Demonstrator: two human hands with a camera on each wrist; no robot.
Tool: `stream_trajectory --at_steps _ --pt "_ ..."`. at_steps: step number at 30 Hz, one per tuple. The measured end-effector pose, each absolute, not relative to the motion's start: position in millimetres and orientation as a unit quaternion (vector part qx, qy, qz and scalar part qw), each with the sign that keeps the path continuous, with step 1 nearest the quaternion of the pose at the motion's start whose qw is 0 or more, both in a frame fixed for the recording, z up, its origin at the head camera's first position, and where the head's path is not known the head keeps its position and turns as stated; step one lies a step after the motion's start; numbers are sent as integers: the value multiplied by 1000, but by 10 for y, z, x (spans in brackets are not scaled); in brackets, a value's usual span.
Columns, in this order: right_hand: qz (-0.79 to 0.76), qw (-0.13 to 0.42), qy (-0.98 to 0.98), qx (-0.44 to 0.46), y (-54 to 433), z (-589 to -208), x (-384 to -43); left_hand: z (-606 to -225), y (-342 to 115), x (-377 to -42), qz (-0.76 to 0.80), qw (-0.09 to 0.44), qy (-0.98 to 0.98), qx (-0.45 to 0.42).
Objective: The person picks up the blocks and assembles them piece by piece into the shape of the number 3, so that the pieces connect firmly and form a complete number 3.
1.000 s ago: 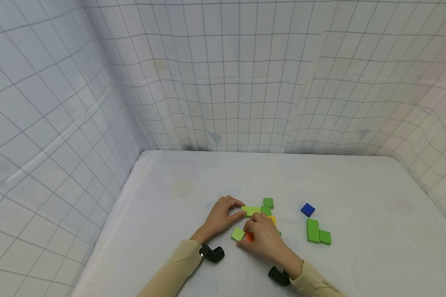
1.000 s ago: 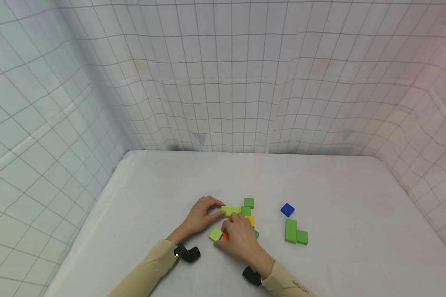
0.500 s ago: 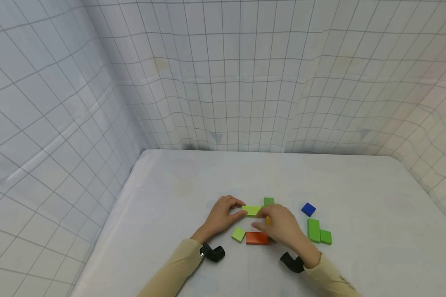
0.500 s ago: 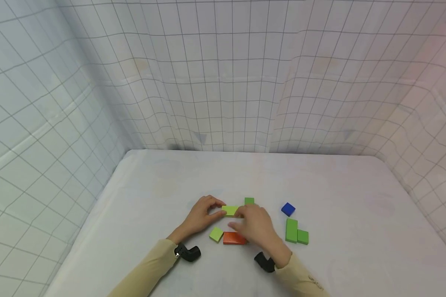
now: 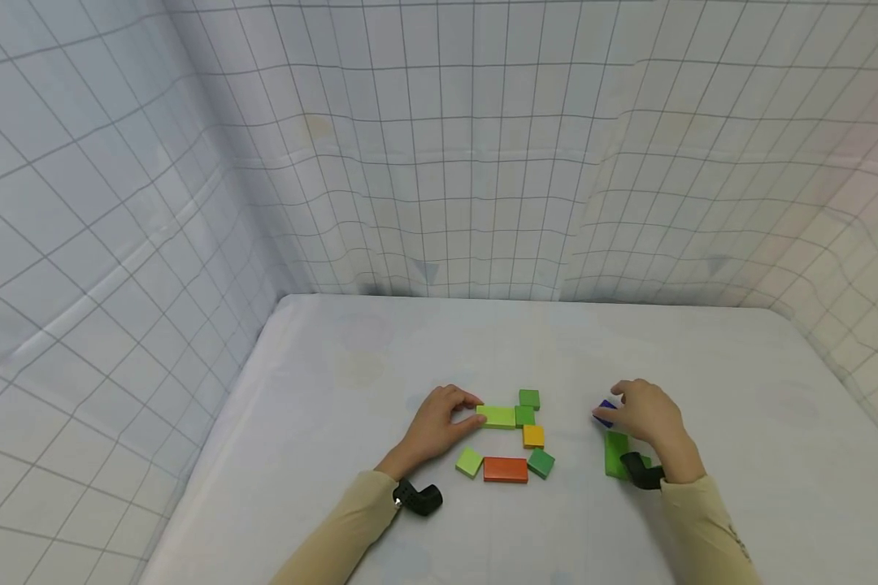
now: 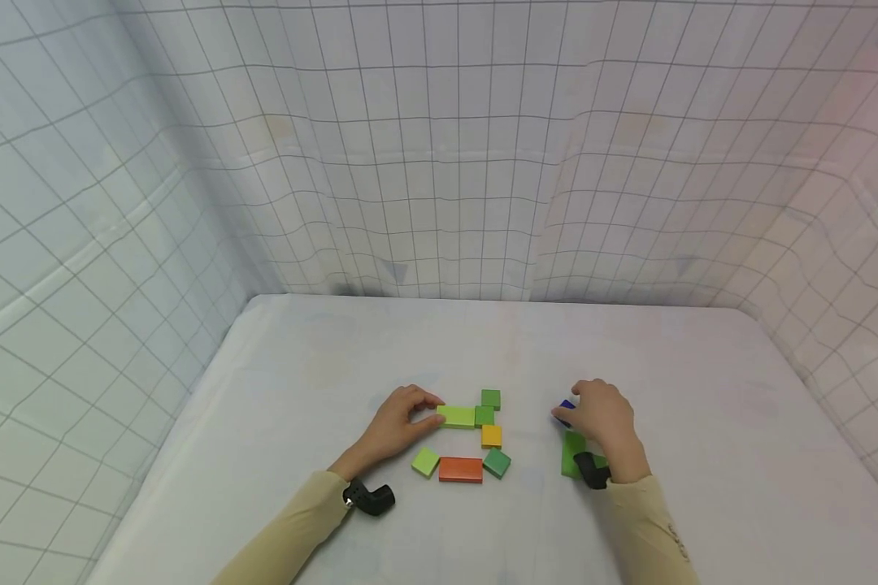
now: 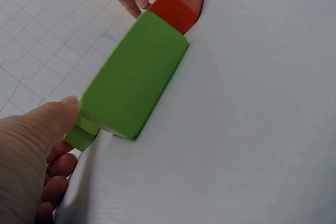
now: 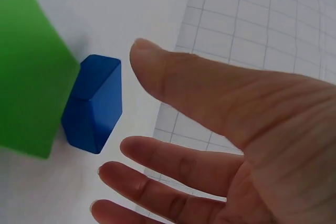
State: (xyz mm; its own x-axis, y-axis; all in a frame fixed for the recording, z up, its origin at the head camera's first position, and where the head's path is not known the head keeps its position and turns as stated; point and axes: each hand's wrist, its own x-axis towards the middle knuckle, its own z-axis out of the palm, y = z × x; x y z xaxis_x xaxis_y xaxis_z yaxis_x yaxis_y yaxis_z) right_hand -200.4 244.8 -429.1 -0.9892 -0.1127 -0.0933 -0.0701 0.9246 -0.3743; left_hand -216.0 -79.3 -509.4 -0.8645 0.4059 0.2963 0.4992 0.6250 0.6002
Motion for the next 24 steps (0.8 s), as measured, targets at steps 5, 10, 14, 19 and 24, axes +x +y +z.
stream_trajectory --at_steps 5,10,14,19,24 --pt "-203 81 975 -40 2521 -4342 -2030 -5102 -802 -2159 -355 67 -897 -253" --pt "-199 72 977 -35 2481 -4399 -2053 -5121 -803 -2170 -358 63 -898 -250" --pt "-185 58 980 -40 2407 -4432 -2066 -5136 -797 -2177 -358 61 -898 -248" --pt "-178 46 982 -41 2285 -4440 -2105 -5135 -787 -2183 -355 61 -899 -249" --pt "-176 44 982 -44 2158 -4481 -2179 -5128 -792 -2178 -362 62 -897 -246"
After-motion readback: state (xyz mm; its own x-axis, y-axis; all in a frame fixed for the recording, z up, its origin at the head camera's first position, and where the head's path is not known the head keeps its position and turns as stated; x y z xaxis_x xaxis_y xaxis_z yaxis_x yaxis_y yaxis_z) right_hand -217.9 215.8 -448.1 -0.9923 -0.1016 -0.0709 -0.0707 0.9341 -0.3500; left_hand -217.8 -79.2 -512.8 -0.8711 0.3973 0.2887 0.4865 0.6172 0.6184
